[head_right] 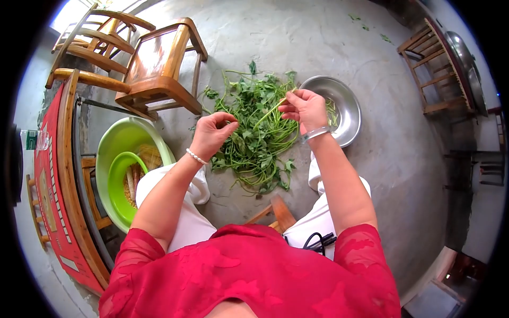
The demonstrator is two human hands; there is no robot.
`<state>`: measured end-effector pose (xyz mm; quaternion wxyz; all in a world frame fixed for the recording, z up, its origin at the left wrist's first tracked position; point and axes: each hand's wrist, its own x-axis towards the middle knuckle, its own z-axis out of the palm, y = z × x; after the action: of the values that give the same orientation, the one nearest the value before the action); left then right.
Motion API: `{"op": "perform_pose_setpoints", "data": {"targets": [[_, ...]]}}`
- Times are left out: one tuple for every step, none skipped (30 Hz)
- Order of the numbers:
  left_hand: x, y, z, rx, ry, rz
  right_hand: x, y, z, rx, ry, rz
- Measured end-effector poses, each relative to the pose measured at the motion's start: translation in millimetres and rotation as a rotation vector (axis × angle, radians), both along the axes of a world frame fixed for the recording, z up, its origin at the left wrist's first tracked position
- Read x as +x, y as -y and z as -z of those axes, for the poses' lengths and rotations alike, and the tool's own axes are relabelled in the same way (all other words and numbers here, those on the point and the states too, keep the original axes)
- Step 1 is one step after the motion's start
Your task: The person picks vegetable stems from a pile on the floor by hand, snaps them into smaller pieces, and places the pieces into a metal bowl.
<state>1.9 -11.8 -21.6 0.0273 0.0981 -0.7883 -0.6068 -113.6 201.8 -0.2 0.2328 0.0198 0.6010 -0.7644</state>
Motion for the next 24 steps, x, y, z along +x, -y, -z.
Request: {"op": "perform_pose_setpoints", "data": {"targets": [[2, -5, -8, -0.026, -0.006, 0.024, 1, 2, 5, 0.002, -0.001, -0.013], [3, -9, -13, -0.053, -0.013, 0.047, 2, 4, 8, 0.003, -0.003, -0.025], [3, -11, -13, -0.098, -0.009, 0.072, 6, 7, 3, -0.004, 0.062, -0.033], [3, -12, -13, -0.143, -0.041, 0.090, 10, 9, 1, -0.022, 0.084, -0.032], [3, -13, -12, -0.188, -0.072, 0.107, 12, 11, 1, -0.041, 0.107, -0.031], [3, -14, -11, -0.233, -0.103, 0.124, 14, 12, 0, -0.059, 0.130, -0.030], [3, -13, -12, -0.257, -0.116, 0.122, 13, 10, 0, -0.086, 0.167, -0.068], [3, -11, -11, -0.277, -0.126, 0.116, 12, 11, -2, 0.004, 0.083, -0.040], [3, -10, -10, -0.297, -0.136, 0.112, 11, 11, -5, 0.093, 0.000, -0.010], [3, -9, -9, -0.317, -0.148, 0.108, 10, 10, -6, 0.183, -0.084, 0.020], [3, -7, -9, -0.352, -0.147, 0.116, 5, 6, -6, 0.336, -0.239, 0.042], [4, -6, -9, -0.387, -0.145, 0.124, 6, 4, -8, 0.461, -0.491, 0.011], [4, -5, -9, -0.422, -0.144, 0.131, 7, 1, -12, 0.583, -0.744, -0.021], [4, -5, -9, -0.436, -0.152, 0.139, 10, 0, -16, 0.703, -0.999, -0.054], [4, -5, -7, -0.450, -0.160, 0.148, 13, 1, -18, 0.720, -1.138, -0.126], [4, -5, -6, -0.463, -0.167, 0.158, 17, 3, -19, 0.767, -1.172, -0.211], [4, -5, -7, -0.466, -0.163, 0.159, 21, 5, -19, 0.815, -1.202, -0.297], [5, -6, -9, -0.468, -0.159, 0.161, 24, 6, -19, 0.862, -1.231, -0.383], [5, -6, -10, -0.469, -0.156, 0.163, 25, 7, -14, 0.907, -1.250, -0.423], [4, -6, -10, -0.471, -0.165, 0.165, 24, 6, -9, 0.922, -1.227, -0.469], [4, -5, -10, -0.474, -0.173, 0.165, 23, 5, -5, 0.936, -1.206, -0.515], [4, -5, -9, -0.476, -0.181, 0.165, 23, 5, -2, 0.950, -1.183, -0.563], [4, -5, -10, -0.471, -0.171, 0.158, 23, 6, -1, 0.973, -1.129, -0.582], [4, -5, -12, -0.466, -0.160, 0.151, 22, 6, 3, 0.913, -1.111, -0.561]]}}
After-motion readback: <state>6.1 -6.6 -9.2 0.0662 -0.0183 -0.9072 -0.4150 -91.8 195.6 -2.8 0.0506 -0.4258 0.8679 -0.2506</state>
